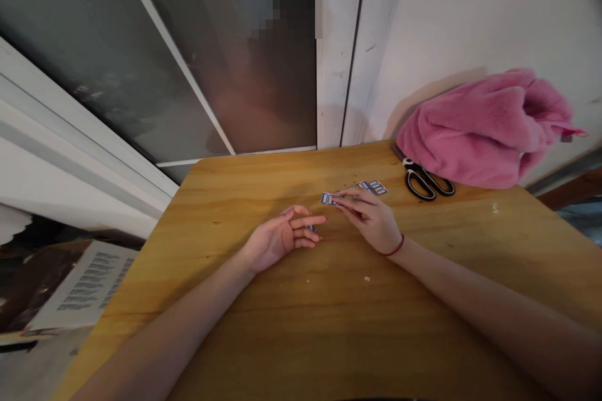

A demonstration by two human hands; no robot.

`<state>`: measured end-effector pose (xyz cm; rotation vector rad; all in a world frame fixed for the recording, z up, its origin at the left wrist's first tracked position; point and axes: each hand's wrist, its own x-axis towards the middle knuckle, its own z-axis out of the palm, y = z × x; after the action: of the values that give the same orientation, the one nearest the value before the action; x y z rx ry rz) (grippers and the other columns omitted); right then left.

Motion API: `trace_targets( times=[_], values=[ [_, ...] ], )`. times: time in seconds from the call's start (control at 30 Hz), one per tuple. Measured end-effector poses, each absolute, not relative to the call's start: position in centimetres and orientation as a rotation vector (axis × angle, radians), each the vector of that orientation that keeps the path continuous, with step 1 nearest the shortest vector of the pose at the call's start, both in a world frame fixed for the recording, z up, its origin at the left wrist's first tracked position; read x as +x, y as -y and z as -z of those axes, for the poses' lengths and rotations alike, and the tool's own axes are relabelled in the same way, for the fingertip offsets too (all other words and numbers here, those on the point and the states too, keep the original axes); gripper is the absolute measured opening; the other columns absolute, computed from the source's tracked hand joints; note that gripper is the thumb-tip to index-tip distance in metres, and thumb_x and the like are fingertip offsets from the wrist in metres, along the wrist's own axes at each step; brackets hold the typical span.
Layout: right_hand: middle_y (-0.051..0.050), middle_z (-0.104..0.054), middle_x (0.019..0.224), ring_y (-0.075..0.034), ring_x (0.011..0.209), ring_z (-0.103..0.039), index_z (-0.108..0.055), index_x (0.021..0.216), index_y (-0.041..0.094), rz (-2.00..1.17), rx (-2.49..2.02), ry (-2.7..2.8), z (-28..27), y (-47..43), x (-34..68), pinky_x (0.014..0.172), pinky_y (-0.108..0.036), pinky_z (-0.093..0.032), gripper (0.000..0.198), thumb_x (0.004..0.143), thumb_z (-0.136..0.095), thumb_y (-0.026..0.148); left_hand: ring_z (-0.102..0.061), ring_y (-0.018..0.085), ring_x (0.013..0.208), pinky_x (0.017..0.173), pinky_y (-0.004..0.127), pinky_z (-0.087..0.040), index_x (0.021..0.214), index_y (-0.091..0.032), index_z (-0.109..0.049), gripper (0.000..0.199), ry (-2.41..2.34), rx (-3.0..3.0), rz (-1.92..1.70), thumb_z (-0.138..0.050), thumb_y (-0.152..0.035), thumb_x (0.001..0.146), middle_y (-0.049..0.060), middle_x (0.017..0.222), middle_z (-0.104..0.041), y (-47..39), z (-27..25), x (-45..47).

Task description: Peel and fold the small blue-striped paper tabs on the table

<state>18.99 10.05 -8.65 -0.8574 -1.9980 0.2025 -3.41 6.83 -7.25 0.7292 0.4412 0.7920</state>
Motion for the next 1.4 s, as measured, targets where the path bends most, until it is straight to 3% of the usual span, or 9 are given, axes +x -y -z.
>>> trace_targets(
  times=[0.43, 1.4],
  values=[
    [-0.006, -0.061, 0.101, -0.017, 0.089, -0.060, -0.067, 0.101, 0.024, 0.133, -1.282, 2.187, 10.8, -12.3, 20.2, 0.069, -0.026, -0.051, 0.025, 0.088, -0.046, 0.029, -0.061, 0.023, 0.086, 0.079, 0.036, -0.041, 0.100, -0.015, -0.053, 0.024, -0.423, 0.735, -0.795, -0.037, -0.030, 0.088, 0.016, 0.113, -0.060, -6.7, 7.3, -3.6],
    [-0.006, -0.060, 0.102, -0.016, 0.079, -0.059, -0.066, 0.097, 0.023, 0.136, -1.510, 2.316, 10.0, -11.9, 19.6, 0.054, -0.024, -0.042, 0.029, 0.089, -0.041, 0.035, -0.058, 0.021, 0.081, 0.072, 0.033, -0.039, 0.097, -0.013, -0.055, 0.025, -0.469, 0.789, -0.793, -0.040, -0.030, 0.087, 0.013, 0.098, -0.061, -6.6, 7.2, -3.4]
  ],
)
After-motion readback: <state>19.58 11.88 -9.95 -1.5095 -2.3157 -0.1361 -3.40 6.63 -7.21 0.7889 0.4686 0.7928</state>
